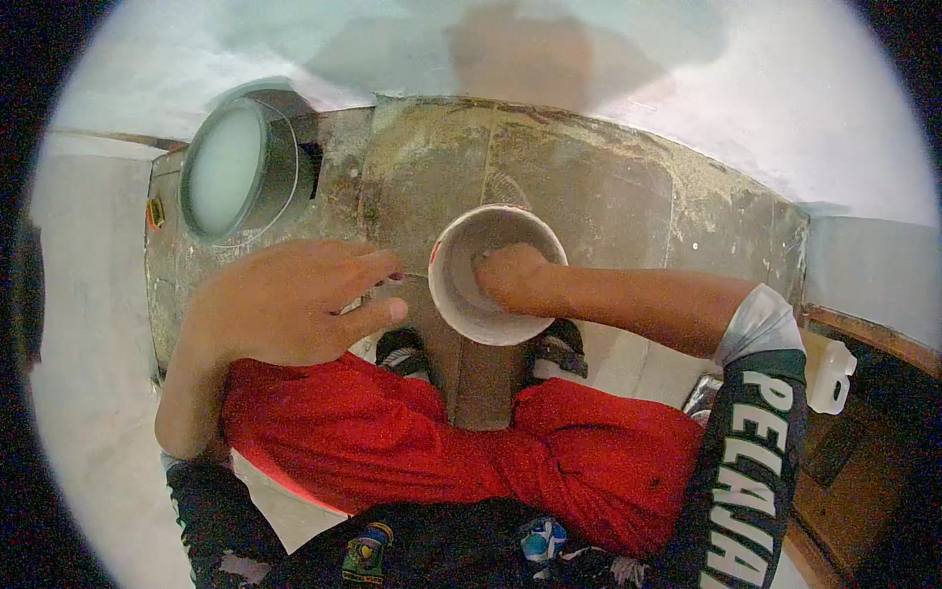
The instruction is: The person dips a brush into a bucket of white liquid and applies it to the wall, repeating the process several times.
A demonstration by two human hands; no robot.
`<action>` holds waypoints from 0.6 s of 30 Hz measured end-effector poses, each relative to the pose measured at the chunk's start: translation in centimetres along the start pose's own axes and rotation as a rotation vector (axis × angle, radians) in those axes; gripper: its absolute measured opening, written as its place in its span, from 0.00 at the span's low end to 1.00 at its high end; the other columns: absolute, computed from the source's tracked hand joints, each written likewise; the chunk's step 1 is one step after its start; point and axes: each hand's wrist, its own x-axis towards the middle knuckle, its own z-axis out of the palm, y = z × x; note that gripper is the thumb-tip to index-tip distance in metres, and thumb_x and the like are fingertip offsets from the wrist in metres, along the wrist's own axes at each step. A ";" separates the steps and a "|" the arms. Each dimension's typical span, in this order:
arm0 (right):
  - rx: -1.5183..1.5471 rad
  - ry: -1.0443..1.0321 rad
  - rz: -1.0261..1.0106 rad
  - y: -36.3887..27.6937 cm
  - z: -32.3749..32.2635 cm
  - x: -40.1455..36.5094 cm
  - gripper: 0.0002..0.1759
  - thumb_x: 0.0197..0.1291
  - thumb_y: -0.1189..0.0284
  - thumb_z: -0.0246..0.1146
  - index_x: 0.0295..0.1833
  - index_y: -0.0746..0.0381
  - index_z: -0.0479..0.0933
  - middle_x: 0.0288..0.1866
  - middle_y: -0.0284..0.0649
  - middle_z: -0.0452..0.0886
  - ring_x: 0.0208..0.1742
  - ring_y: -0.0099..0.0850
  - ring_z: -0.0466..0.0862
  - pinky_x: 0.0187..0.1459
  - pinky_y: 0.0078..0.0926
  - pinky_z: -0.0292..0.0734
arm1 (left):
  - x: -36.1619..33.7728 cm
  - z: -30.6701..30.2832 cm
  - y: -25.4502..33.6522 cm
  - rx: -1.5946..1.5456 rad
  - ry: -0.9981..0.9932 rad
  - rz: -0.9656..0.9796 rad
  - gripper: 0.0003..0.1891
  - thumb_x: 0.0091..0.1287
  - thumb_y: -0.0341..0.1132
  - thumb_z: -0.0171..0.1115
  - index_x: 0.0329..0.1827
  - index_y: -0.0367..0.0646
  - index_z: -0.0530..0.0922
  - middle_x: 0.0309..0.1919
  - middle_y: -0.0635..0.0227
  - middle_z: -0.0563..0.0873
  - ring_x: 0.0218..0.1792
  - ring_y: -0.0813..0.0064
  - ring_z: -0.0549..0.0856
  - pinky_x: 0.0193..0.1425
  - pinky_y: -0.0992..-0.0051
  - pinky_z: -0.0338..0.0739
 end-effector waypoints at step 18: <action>-0.043 -0.174 0.049 -0.9 -5.9 -2.9 0.13 0.53 0.70 0.59 0.33 0.70 0.80 0.36 0.56 0.84 0.40 0.50 0.85 0.42 0.46 0.79 | 0.0 0.1 -0.1 -0.006 -0.001 0.002 0.23 0.74 0.50 0.47 0.53 0.35 0.72 0.44 0.47 0.81 0.48 0.47 0.80 0.53 0.55 0.75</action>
